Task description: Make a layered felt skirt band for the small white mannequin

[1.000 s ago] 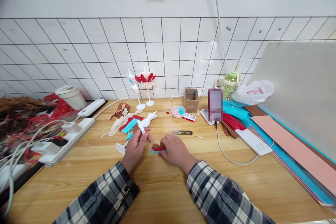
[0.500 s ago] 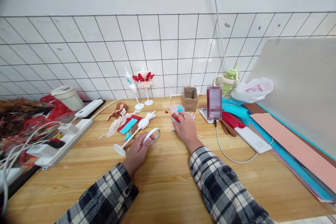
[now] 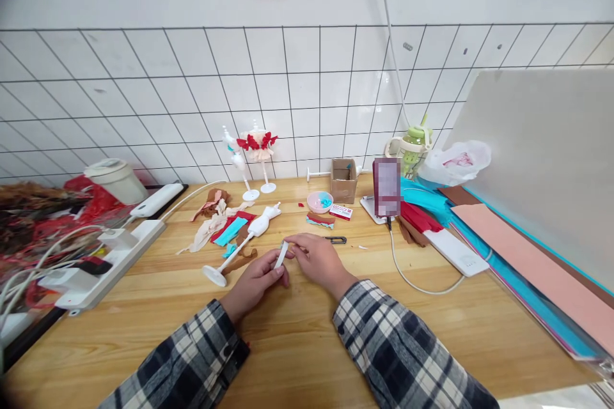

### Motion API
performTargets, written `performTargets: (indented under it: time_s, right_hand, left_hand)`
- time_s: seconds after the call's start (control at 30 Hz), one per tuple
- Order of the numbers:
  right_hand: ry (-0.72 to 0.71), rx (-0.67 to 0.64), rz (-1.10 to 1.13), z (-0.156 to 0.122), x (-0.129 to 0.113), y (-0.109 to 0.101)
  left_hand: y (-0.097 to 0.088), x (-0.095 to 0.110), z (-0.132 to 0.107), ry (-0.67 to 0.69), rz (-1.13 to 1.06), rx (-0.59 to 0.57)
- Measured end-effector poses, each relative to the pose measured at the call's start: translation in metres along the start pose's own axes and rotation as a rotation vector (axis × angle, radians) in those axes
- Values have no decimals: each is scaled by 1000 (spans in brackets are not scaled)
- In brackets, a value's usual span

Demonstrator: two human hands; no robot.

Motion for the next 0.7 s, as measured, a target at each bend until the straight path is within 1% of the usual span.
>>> performTargets:
  time_s: [0.1, 0.2, 0.33, 0.53, 0.6, 0.7]
  right_hand:
    - [-34, 72, -104, -2, -6, -6]
    - [-88, 76, -221, -3, -12, -3]
    - [-63, 97, -302, -4, -11, -4]
    - [-208, 30, -391, -6, -22, -2]
    - [-211, 25, -410, -6, -24, -2]
    - [-161, 29, -431, -3, -23, -3]
  left_hand:
    - [-4, 0, 0, -14, 97, 42]
    - [-6, 4, 0, -7, 166, 65]
    - [-5, 5, 1, -12, 171, 65]
    - [-4, 4, 1, 1, 191, 33]
    - [-3, 5, 0, 12, 203, 20]
    - [0, 6, 0, 14, 222, -9]
Point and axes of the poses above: each hand's wrist, its own z-axis towards the middle knuckle, its own y-axis out of the palm, x = y × z, the point moved 9 cm from there along z, towards the middle knuckle
